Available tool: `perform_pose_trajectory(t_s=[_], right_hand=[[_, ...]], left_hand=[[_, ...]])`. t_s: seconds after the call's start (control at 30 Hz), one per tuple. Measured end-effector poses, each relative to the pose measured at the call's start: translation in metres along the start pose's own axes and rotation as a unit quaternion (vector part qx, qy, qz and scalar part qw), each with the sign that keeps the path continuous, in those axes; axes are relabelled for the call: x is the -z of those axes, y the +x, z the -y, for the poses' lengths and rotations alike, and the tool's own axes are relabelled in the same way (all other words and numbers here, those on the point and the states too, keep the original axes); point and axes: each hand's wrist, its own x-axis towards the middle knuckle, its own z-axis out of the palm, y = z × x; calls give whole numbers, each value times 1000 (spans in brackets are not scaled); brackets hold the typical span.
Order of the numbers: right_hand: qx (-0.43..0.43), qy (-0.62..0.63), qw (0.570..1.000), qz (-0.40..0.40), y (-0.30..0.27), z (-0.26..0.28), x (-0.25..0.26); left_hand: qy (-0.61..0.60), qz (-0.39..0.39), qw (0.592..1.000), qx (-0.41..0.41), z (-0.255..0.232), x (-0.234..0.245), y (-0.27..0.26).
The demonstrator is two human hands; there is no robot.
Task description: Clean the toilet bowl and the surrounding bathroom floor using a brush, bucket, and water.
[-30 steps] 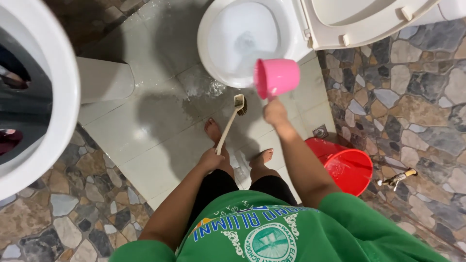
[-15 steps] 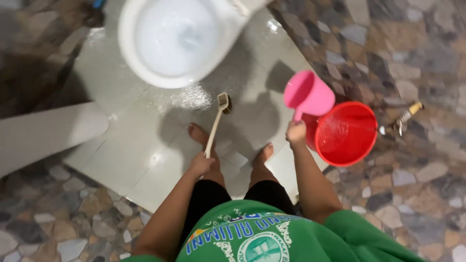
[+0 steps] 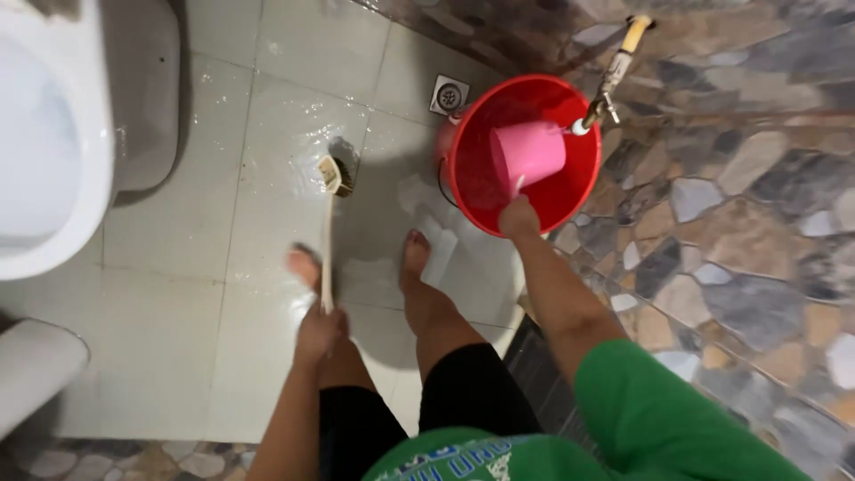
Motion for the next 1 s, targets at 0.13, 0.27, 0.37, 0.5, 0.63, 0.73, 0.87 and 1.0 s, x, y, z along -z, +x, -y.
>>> perform_pose_trajectory(t_s=[0.13, 0.27, 0.37, 0.5, 0.63, 0.73, 0.87, 1.0], right_hand=[[-222, 177, 959, 21, 36, -2, 4], [134, -198, 957, 161, 123, -9, -83], [-180, 421, 854, 245, 144, 26, -67], [-153, 542, 803, 197, 185, 48, -106], [-145, 666, 722, 119, 177, 23, -132], [-129, 739, 659, 47, 156, 5, -105], [-84, 702, 707, 23, 28, -15, -56], [-60, 643, 764, -1, -106, -15, -6]], left_hand=[[-39, 4, 998, 47, 8, -35, 33], [-103, 12, 990, 93, 1, -46, 52], [-120, -3, 987, 105, 9, -49, 72], [-101, -21, 991, 90, 17, -45, 103], [-132, -23, 988, 70, 25, -55, 114], [-120, -32, 990, 70, -7, -45, 99], [-172, -12, 982, 79, -23, -46, 69], [-281, 49, 952, 108, -24, -45, 51]])
